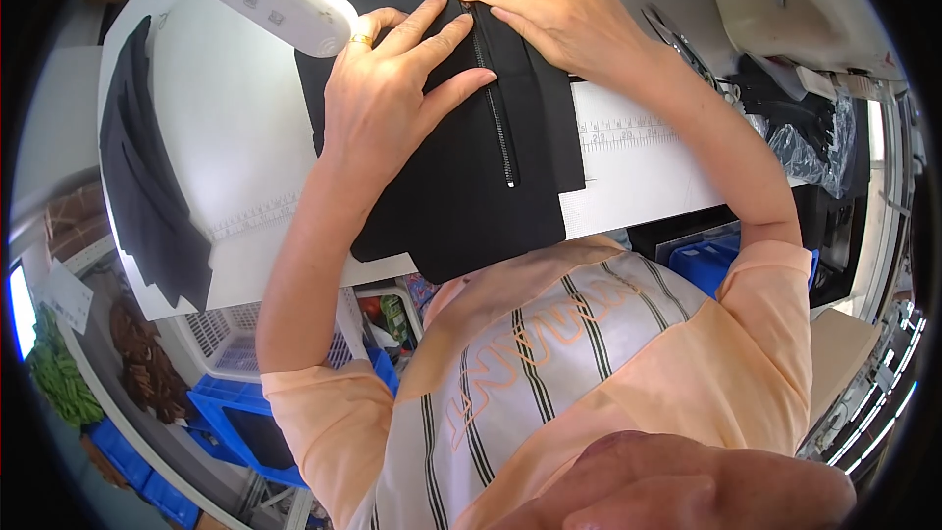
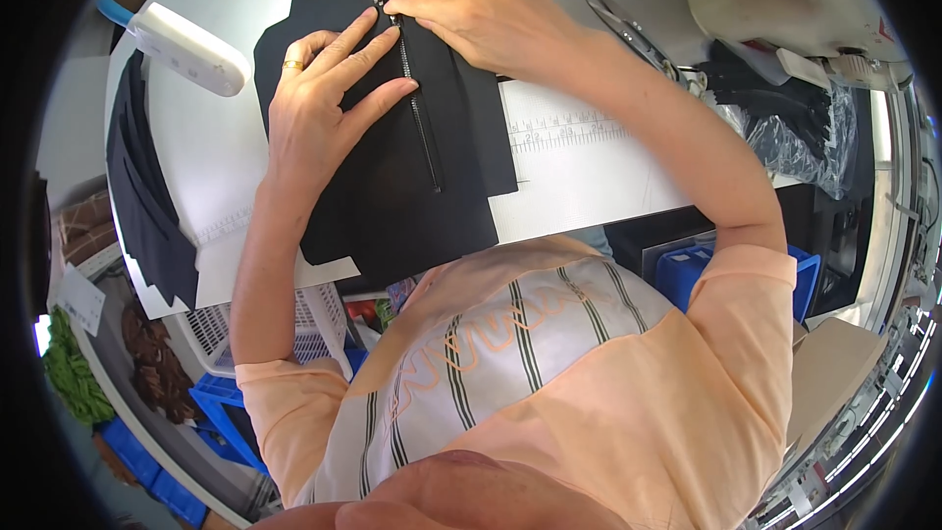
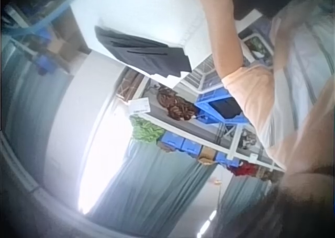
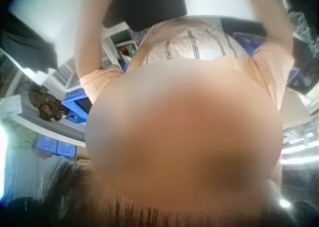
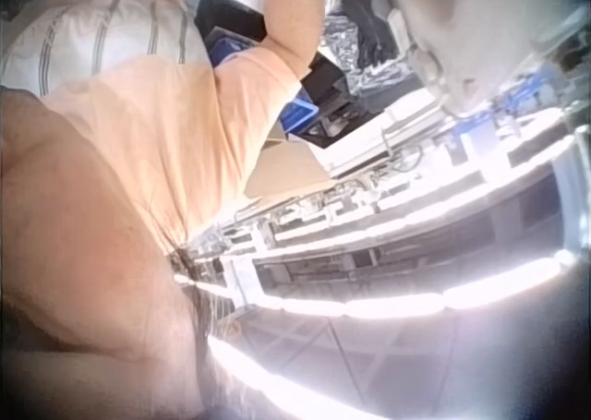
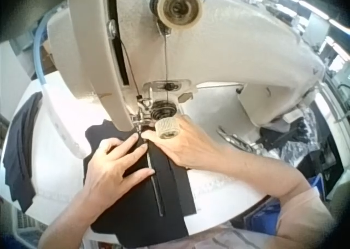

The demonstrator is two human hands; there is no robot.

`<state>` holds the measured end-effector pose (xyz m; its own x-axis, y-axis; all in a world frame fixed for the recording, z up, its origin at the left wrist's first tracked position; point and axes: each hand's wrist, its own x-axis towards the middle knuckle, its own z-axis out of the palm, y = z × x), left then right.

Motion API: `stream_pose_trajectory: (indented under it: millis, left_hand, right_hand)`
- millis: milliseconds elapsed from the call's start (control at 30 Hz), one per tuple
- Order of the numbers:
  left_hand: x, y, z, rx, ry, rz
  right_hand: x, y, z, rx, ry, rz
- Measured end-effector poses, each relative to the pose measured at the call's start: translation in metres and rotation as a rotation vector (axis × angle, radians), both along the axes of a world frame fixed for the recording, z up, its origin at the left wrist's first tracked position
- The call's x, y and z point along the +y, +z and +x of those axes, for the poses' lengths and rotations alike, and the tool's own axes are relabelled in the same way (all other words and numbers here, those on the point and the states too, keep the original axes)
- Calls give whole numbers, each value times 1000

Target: The recorder is sewing a zipper onto a black fabric panel using an industrial sewing machine.

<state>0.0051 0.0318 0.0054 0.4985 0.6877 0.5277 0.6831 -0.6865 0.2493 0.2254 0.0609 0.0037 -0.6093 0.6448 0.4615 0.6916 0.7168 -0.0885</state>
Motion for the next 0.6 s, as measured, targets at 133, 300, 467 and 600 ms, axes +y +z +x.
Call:
stream_pose_trajectory:
  millis: [133,300,467,600]
  left_hand:
    - [1,-1,0,-7,-1,0]
    - [1,1,-2,9,-5,-1]
    - [2,2,-1,18,-10,-9]
    - [5,2,-1,19,13,-28]
  right_hand:
    - [3,5,-2,-26,84,70]
    - [3,5,-1,2,91,94]
    - [3,3,6,25,125,130]
    - [2,-1,5,71,76,57]
